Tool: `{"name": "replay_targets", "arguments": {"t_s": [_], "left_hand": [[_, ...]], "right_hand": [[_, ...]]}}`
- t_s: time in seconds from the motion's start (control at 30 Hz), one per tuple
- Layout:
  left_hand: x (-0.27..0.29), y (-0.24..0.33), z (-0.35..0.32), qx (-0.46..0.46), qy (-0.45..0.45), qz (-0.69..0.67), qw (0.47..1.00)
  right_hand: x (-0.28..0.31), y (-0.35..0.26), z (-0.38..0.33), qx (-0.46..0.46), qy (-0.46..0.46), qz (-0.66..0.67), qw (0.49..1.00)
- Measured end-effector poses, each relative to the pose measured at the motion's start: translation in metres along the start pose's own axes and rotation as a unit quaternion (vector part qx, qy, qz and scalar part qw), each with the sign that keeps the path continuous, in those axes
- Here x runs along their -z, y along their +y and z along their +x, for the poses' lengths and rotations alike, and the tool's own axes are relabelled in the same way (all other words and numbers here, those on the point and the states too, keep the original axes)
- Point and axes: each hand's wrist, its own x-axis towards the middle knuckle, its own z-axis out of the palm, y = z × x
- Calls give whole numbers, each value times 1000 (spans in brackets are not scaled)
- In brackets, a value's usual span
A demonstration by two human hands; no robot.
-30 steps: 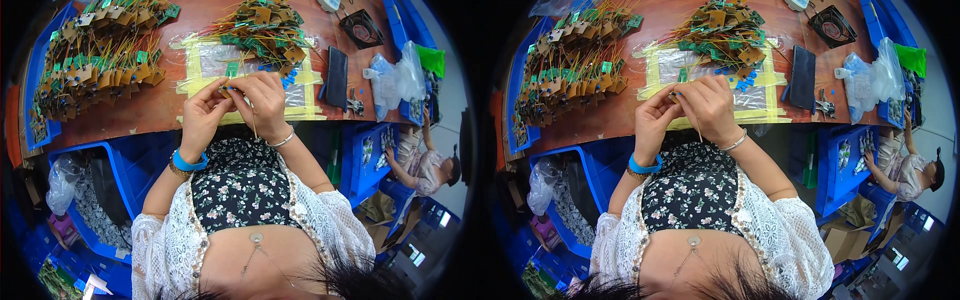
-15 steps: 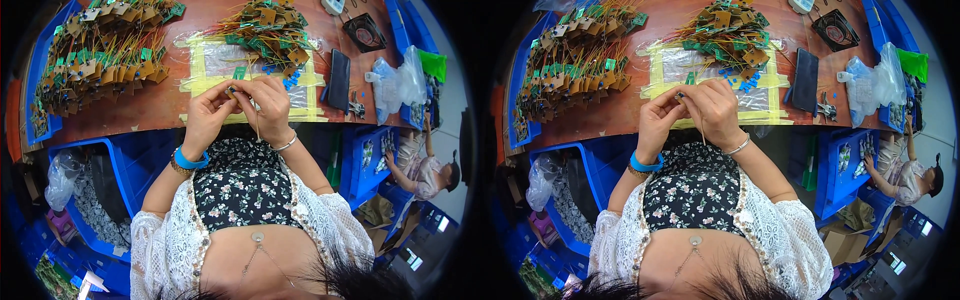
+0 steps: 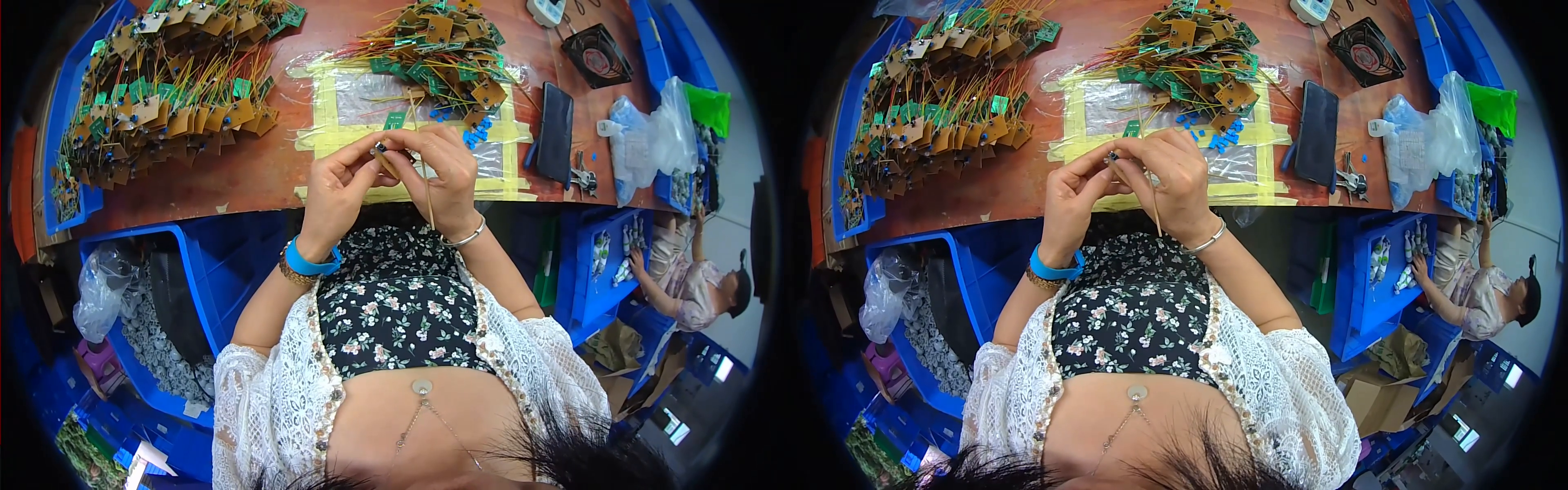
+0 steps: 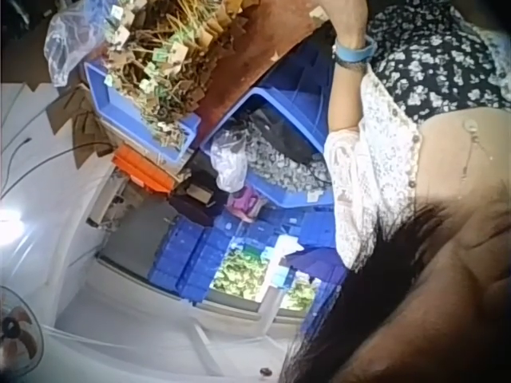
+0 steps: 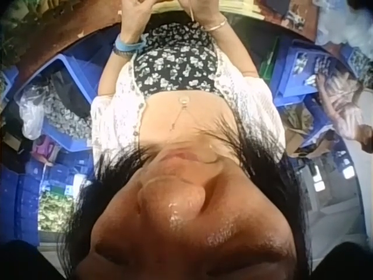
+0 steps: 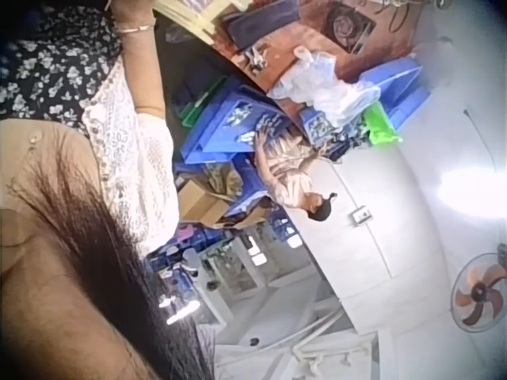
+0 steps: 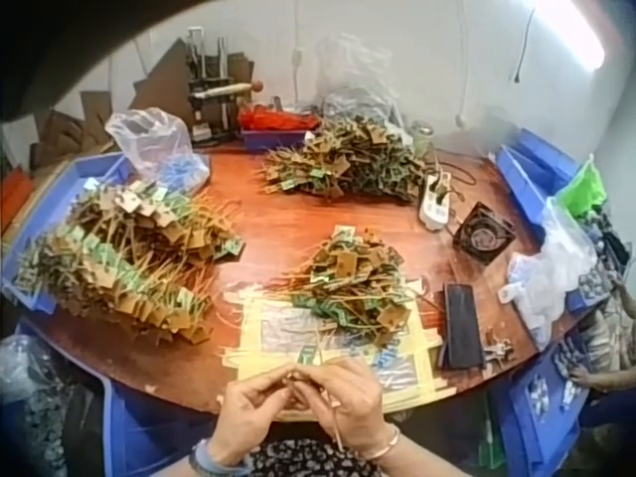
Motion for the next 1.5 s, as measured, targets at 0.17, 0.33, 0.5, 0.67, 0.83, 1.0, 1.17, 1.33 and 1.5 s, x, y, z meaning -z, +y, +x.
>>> {"name": "replay_targets", "arguments": {"t_s": [0.17,0.33,0.5,0.67,0.83,1.0,1.17,1.33,1.5], "left_hand": [[1,2,1,22,33,-10,999],[9,2,1,-15,49,-23,998],[41,58,4,-185,207,117,954],[131,142,11,-316,413,241,819],[199,145,17,-293,452,589,603],[89,116,48,-398,383,636,538],[13,47,128,-343,64,496,795],[-14,21,207,-425,25,538,728],[-29,18,207,-343,-102,558,748]], "right_hand": [[0,-6,4,4,-8,7,1000],[-6,-14,5,22,-23,-4,999],[0,-16,11,60,45,8,997],[14,2,3,16,67,-12,998],[17,12,-4,-9,84,-20,996],[26,28,1,-15,109,-74,991],[32,42,16,-9,159,-145,976],[41,51,23,3,151,-223,963],[35,81,23,-27,135,-200,970]]}}
